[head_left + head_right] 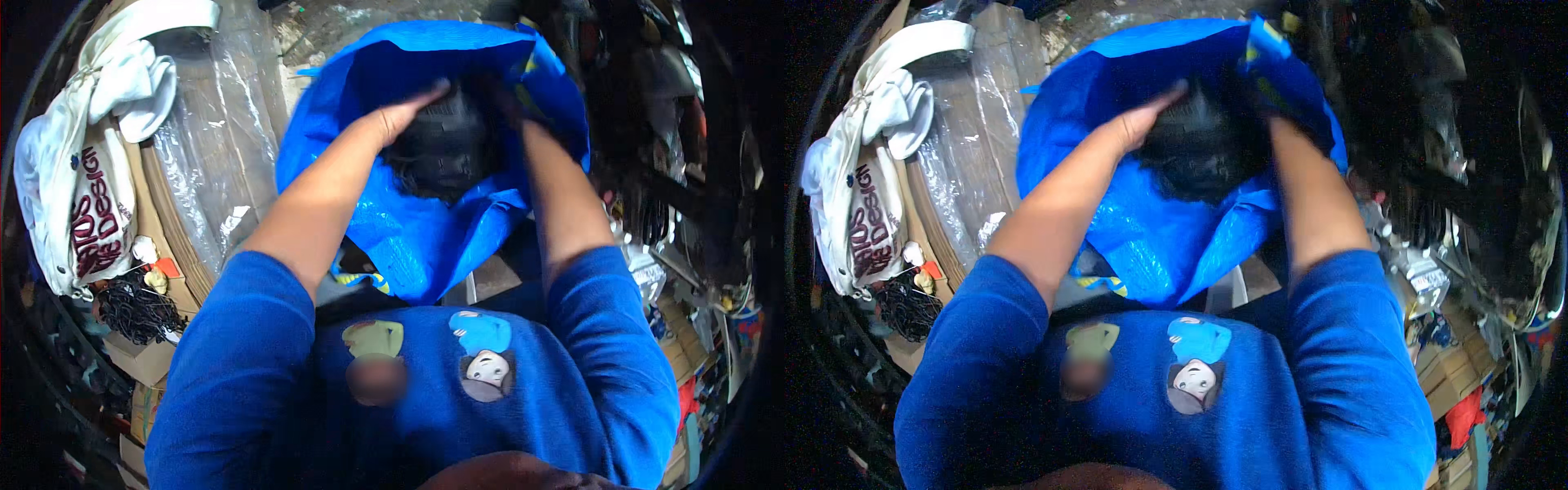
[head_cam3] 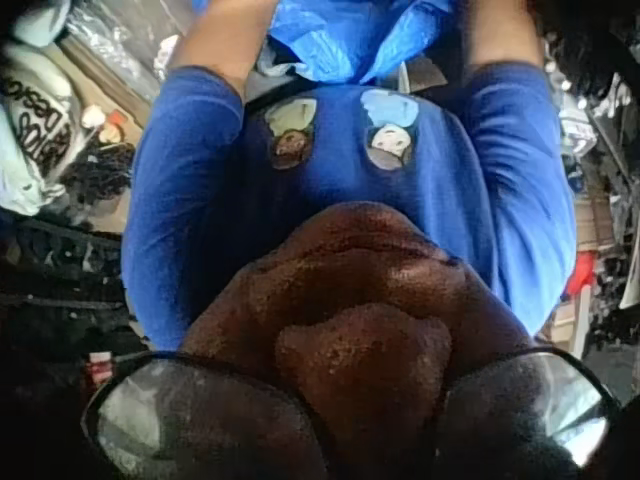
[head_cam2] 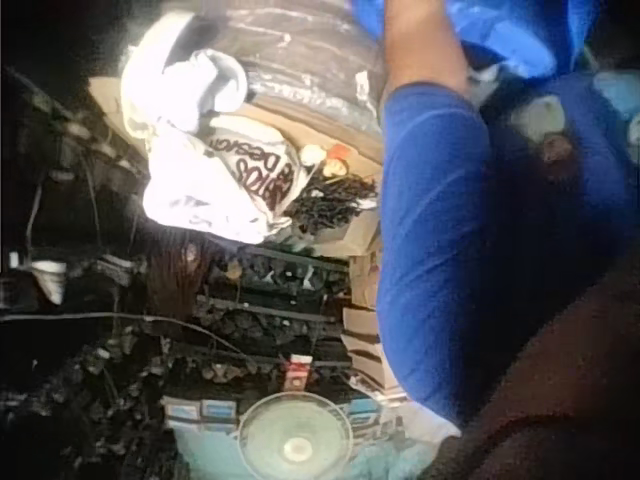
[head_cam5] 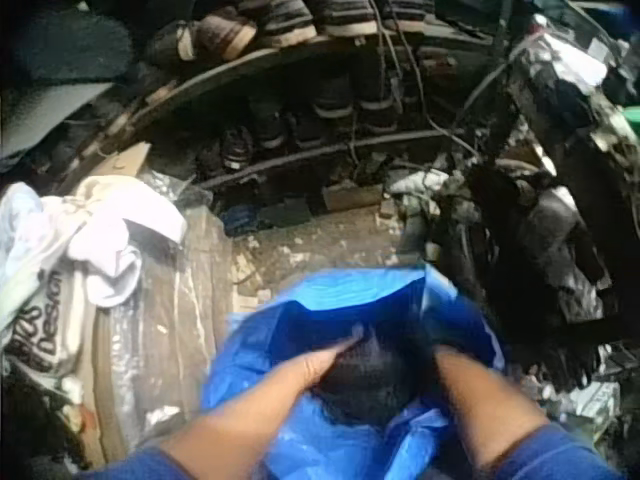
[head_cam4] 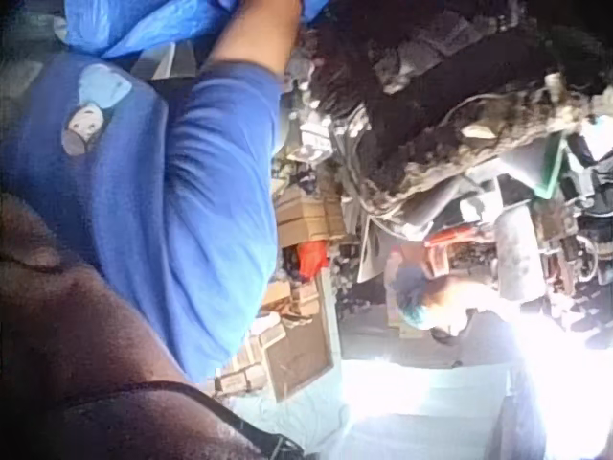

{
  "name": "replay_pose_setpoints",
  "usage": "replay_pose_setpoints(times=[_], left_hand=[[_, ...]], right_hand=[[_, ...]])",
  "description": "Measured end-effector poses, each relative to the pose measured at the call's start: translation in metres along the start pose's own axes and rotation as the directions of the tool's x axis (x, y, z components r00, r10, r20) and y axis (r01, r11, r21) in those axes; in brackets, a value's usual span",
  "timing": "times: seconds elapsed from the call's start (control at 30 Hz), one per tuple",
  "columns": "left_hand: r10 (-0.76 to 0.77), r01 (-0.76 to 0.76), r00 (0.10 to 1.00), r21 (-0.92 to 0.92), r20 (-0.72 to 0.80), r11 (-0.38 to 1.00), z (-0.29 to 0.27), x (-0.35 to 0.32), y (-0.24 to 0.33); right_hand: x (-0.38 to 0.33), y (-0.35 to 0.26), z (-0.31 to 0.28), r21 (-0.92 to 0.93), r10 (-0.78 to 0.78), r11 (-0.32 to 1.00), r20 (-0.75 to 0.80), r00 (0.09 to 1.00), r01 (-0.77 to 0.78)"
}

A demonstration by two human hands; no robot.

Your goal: Sorting and preparing stacks of black shoe insoles using a needle and string.

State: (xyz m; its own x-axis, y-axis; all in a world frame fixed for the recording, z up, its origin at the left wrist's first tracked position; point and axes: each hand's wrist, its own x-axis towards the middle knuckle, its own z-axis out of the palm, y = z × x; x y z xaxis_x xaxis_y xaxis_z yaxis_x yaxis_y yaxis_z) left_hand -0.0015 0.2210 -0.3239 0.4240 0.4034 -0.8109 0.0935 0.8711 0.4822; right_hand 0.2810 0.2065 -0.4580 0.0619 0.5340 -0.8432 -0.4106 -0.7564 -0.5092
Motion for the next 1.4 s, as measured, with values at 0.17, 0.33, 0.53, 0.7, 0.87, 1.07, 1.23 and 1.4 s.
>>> replay_pose_setpoints(times=[0.17,0.33,0.53,0.7,0.87,1.07,1.23,1.4], left_hand=[[-0.062,0.067,0.996,0.069,-0.063,0.995,-0.016,0.033,0.000],[-0.057,0.080,0.991,0.203,-0.117,0.976,-0.013,0.047,0.002],[-0.295,0.296,0.951,0.006,0.096,0.955,0.016,0.016,0.023],[-0.071,0.119,0.966,-0.180,0.249,0.977,-0.033,0.039,-0.002],[-0.127,0.121,0.991,0.130,0.037,0.984,-0.027,0.046,-0.039],[-0.060,-0.009,0.977,0.324,0.203,0.946,0.086,-0.067,0.020],[0.155,-0.359,0.928,0.701,0.339,0.617,0.120,-0.177,0.046],[0.301,-0.548,0.823,0.814,0.482,0.195,0.153,-0.267,0.072]], right_hand=[[-0.083,0.054,-0.025,0.196,0.169,0.969,-0.068,0.983,-0.153],[-0.168,0.090,-0.008,0.380,0.273,0.894,-0.042,0.961,-0.238],[-0.159,0.111,0.095,0.553,0.373,0.761,0.057,0.926,-0.340],[-0.146,0.109,0.098,0.594,0.221,0.774,0.074,0.973,-0.221],[-0.141,0.102,0.102,0.558,0.202,0.799,0.103,0.974,-0.225],[-0.151,0.068,0.093,0.517,0.083,0.845,0.131,0.988,-0.139],[-0.193,0.040,0.109,0.470,-0.041,0.880,0.206,0.978,-0.062],[-0.250,0.022,0.101,0.412,-0.157,0.910,0.229,0.961,0.051]])
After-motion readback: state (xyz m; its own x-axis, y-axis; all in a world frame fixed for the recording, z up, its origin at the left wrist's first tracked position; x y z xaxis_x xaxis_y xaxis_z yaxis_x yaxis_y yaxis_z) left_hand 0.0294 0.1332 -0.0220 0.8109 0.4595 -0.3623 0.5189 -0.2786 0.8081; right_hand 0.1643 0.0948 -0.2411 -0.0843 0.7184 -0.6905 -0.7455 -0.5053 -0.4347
